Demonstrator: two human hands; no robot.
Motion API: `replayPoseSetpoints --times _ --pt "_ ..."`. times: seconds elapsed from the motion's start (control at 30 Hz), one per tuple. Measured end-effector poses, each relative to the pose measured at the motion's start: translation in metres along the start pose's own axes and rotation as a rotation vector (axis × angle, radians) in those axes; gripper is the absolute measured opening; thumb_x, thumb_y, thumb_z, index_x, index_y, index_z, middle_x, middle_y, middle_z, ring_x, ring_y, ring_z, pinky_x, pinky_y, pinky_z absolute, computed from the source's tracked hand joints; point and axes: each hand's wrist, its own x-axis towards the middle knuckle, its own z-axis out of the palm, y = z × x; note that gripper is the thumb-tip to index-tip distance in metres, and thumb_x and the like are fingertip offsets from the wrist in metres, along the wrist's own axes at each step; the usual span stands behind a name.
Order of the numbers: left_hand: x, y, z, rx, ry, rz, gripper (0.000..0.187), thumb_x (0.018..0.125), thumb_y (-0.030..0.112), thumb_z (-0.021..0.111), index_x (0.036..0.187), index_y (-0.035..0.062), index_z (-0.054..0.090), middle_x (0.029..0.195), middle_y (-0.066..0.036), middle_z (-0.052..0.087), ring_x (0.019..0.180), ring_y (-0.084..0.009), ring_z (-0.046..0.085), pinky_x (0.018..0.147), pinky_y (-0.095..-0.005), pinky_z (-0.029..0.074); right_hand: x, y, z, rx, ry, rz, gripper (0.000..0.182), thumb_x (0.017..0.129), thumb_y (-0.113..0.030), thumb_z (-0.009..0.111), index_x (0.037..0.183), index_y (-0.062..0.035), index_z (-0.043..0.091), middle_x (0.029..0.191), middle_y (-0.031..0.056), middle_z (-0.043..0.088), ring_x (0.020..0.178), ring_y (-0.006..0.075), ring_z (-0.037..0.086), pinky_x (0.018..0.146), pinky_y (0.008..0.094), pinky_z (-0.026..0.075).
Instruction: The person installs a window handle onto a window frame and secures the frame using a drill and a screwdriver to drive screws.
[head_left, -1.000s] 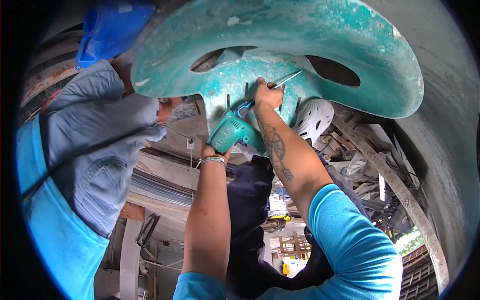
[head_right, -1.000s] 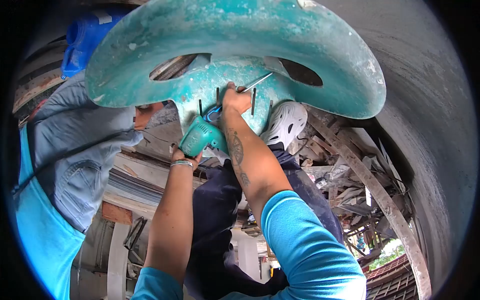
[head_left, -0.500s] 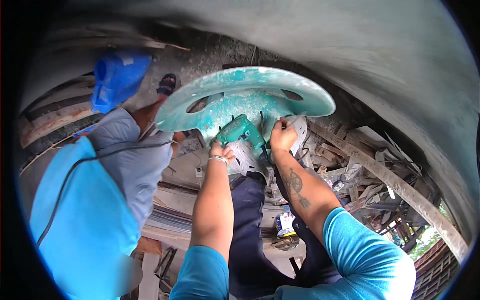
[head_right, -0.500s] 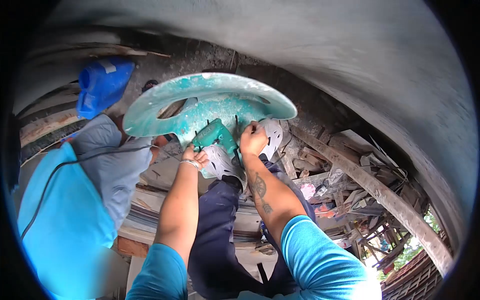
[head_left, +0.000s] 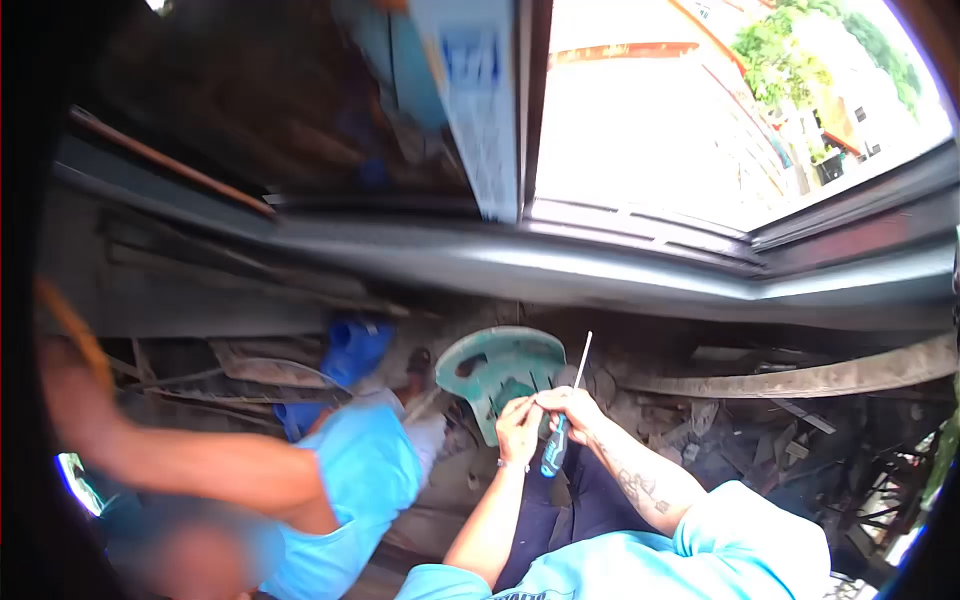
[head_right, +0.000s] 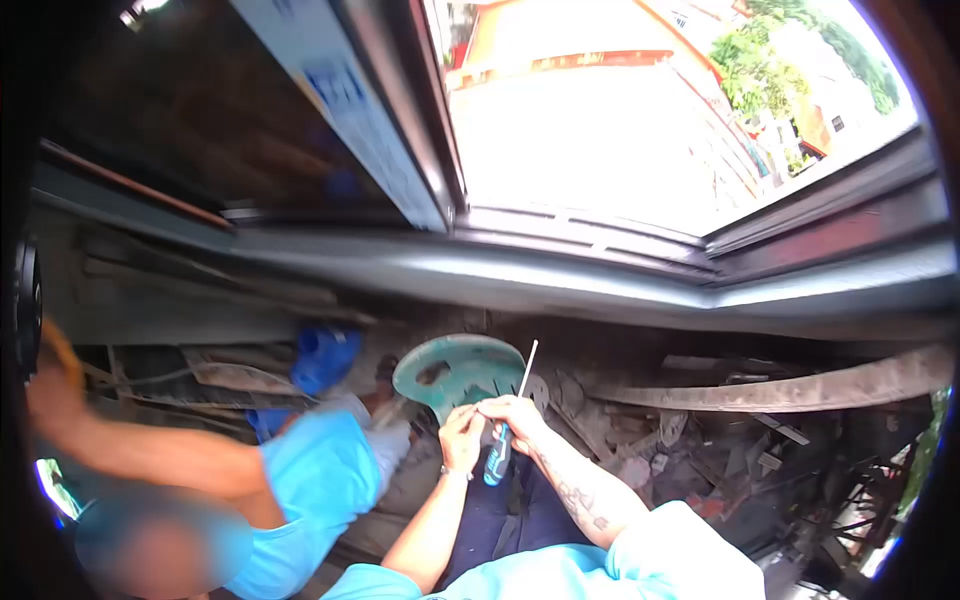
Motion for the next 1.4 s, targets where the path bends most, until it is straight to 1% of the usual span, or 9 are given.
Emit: replayPoseSetpoints --times 0.17,0.33,0.47,0.57,0.77,1.1,1.3,1.37,1.4 --pt "0.013 0.154 -0.020 -0.046 -0.112 0.385 0.008 0.080 -0.001 0.064 0.087 -0.0015 0.066 0.086 -0.011 0.065 0.076 -0.0178 0.064 0.067 -0.0277 0.051 -0.111 -0.062 0.060 0.290 -0.164 -0.004 0.024 0.087 -0.026 0.065 0.078 -0.0041 0.061 0.062 0.0034 0.056 0.046 0.0108 0.052 0.043 0.0265 0.048" --pt "0.020 0.195 -0.026 -0.236 -0.146 0.088 0.009 0.090 0.010 0.058 0.093 0.0017 0.061 0.089 -0.005 0.064 0.078 -0.0114 0.062 0.067 -0.0244 0.052 -0.191 -0.084 0.055 -0.179 -0.165 0.102 0.032 0.083 -0.030 0.070 0.098 -0.0053 0.055 0.066 0.0027 0.055 0.045 0.0102 0.050 0.043 0.0259 0.047" --pt "0.049 0.197 -0.041 -0.584 -0.036 -0.310 0.012 0.094 0.016 0.055 0.101 0.0072 0.053 0.097 -0.006 0.064 0.083 -0.0128 0.063 0.070 -0.0276 0.054 -0.245 -0.082 0.052 -0.427 -0.332 -0.029 0.082 0.081 -0.020 0.072 0.138 -0.0022 0.016 0.112 0.0138 0.051 0.093 0.0191 0.056 0.082 0.0336 0.049" --pt "0.058 0.216 -0.047 -0.675 -0.080 -0.464 0.011 0.094 0.020 0.056 0.099 0.0104 0.057 0.098 -0.005 0.066 0.086 -0.0164 0.065 0.074 -0.0319 0.055 -0.272 -0.091 0.060 -0.974 -0.319 -0.326 0.074 0.083 -0.021 0.067 0.142 -0.0024 0.025 0.103 0.0148 0.058 0.093 0.0253 0.058 0.085 0.0348 0.046" --pt "0.089 0.246 -0.046 -1.555 -0.298 -0.474 0.020 0.095 0.023 0.051 0.091 0.0105 0.066 0.091 -0.003 0.070 0.087 -0.0187 0.068 0.080 -0.0373 0.056 -0.272 -0.146 0.066 -1.130 -0.132 -0.787 0.057 0.083 -0.017 0.064 0.134 -0.0052 0.044 0.089 0.0175 0.060 0.082 0.0312 0.060 0.076 0.0374 0.047" --pt "0.114 0.358 -0.035 -1.143 -0.054 -0.106 0.012 0.093 0.016 0.056 0.095 0.0060 0.062 0.096 -0.012 0.068 0.090 -0.0231 0.067 0.080 -0.0358 0.056 -0.274 -0.219 0.059 -1.163 -0.091 -1.041 0.050 0.087 -0.019 0.062 0.130 0.0003 0.047 0.108 0.0232 0.060 0.094 0.0363 0.061 0.084 0.0387 0.047" --pt "0.119 0.401 -0.019 -1.046 -0.135 0.032 0.012 0.093 0.015 0.056 0.096 0.0043 0.062 0.095 -0.013 0.068 0.084 -0.0222 0.068 0.076 -0.0330 0.057 -0.275 -0.237 0.057 -1.117 -0.083 -1.285 0.046 0.090 -0.020 0.059 0.129 0.0007 0.046 0.099 0.0182 0.061 0.081 0.0259 0.062 0.075 0.0348 0.050" --pt "0.119 0.419 -0.009 -0.937 -0.053 0.056 0.011 0.092 0.014 0.057 0.096 0.0045 0.062 0.092 -0.012 0.068 0.081 -0.0206 0.068 0.073 -0.0316 0.058 -0.283 -0.243 0.055 -0.602 -0.245 -0.629 0.045 0.093 -0.023 0.057 0.129 -0.0003 0.045 0.094 0.0127 0.061 0.069 0.0140 0.058 0.063 0.0273 0.049" --pt "0.123 0.430 -0.004 -0.904 -0.011 0.102 0.011 0.092 0.014 0.058 0.095 0.0048 0.063 0.088 -0.010 0.068 0.077 -0.0185 0.068 0.068 -0.0295 0.058 -0.284 -0.250 0.056 -0.584 -0.265 -0.698 0.045 0.094 -0.025 0.054 0.130 -0.0013 0.044 0.091 0.0088 0.059 0.063 0.0047 0.051 0.055 0.0214 0.045"
